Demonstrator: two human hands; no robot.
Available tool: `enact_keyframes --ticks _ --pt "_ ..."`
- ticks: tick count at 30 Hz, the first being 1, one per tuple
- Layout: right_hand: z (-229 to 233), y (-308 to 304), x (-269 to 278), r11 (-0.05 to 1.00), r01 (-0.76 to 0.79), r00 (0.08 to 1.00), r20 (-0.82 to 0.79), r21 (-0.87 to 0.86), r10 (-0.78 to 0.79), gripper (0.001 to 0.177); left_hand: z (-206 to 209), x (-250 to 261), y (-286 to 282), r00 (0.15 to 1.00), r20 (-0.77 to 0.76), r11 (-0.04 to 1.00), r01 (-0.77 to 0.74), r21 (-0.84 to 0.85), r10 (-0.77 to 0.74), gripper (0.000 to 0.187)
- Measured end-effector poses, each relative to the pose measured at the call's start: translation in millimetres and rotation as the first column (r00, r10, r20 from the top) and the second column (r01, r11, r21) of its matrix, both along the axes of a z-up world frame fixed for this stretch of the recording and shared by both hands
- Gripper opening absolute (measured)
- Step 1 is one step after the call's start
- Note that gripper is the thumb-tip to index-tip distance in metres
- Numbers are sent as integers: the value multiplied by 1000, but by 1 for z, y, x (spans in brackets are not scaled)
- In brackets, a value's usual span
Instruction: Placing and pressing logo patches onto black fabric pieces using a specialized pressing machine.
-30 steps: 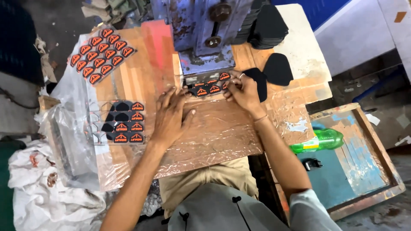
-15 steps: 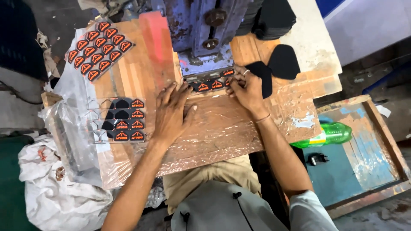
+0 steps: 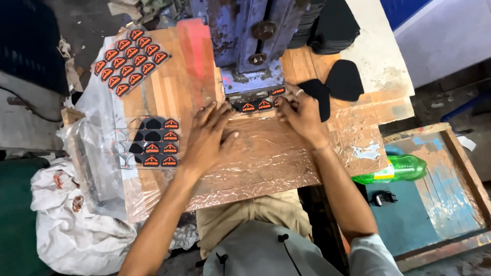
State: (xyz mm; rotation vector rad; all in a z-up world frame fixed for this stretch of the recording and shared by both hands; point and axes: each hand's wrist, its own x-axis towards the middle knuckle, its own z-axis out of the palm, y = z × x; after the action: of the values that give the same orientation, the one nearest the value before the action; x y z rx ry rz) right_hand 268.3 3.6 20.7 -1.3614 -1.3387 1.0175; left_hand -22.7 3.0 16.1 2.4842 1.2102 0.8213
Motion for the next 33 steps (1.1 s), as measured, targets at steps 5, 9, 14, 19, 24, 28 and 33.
enact_keyframes --ticks 5,9,14,19,24,28,33 --pt "-4 -70 9 999 49 756 654 13 -45 24 15 -111 -4 934 -6 933 -355 57 356 90" --pt "-3 -104 -1 984 32 789 600 177 -133 25 -35 -236 -26 754 -248 667 -655 -355 608 99" --pt "-44 -98 5 1000 23 884 468 -16 -12 46 10 -224 -90 623 303 608 -359 -708 721 51" --pt "9 -79 -94 956 -290 956 30 -42 291 59 16 -94 -87 705 532 837 -163 -522 469 58" --pt "-78 -54 -69 973 -149 979 114 -175 170 33 16 -27 -61 685 614 865 -48 -500 393 58" --pt "-9 -70 -95 981 40 926 376 -190 35 37 -7 -6 -57 747 510 872 -189 -452 426 59" --pt "11 -76 -102 982 -189 874 457 9 164 36 -45 -38 -35 807 496 914 -127 -384 321 81"
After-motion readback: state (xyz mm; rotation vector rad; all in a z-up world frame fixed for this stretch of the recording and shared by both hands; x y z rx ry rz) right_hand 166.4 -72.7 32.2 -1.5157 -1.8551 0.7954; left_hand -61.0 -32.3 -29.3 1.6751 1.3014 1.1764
